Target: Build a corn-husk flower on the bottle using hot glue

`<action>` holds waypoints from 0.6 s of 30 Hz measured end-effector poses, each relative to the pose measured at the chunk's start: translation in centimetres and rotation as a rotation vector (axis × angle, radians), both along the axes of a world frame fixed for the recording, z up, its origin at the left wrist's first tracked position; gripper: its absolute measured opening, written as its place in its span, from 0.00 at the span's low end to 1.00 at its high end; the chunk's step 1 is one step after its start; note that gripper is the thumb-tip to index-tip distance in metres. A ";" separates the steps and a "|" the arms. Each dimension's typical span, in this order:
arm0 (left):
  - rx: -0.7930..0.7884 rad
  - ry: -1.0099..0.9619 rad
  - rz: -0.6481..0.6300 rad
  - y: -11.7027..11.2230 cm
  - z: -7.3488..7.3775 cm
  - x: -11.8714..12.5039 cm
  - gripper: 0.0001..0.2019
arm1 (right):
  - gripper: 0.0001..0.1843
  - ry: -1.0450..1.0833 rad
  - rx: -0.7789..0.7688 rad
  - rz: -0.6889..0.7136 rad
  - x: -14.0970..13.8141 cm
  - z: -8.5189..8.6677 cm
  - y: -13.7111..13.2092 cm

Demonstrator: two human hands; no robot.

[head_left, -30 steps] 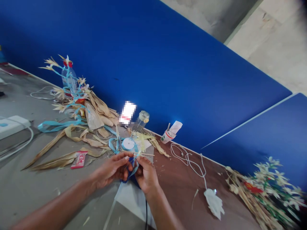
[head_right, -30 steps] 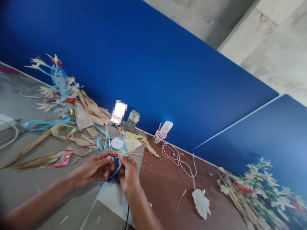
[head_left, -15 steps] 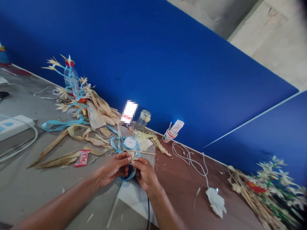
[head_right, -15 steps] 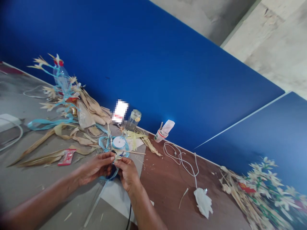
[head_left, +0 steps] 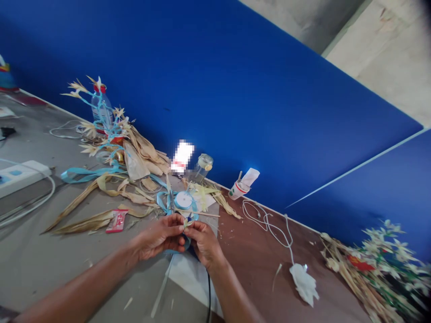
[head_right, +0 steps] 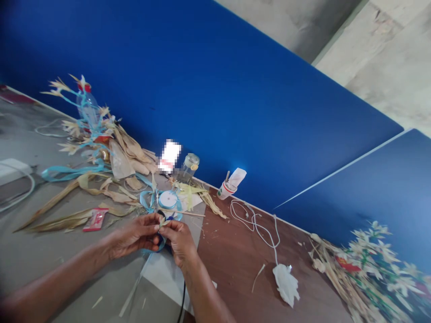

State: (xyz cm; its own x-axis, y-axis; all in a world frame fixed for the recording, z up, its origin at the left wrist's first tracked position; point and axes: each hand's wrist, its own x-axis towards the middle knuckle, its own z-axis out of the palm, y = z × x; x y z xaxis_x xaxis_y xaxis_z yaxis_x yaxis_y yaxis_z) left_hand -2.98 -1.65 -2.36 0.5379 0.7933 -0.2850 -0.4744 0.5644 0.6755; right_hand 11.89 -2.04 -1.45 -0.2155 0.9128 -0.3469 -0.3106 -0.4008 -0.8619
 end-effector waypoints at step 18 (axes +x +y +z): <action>0.126 0.054 -0.021 0.5 -1.0 -0.2 0.13 | 0.11 -0.440 0.300 -0.039 0.3 0.3 -0.1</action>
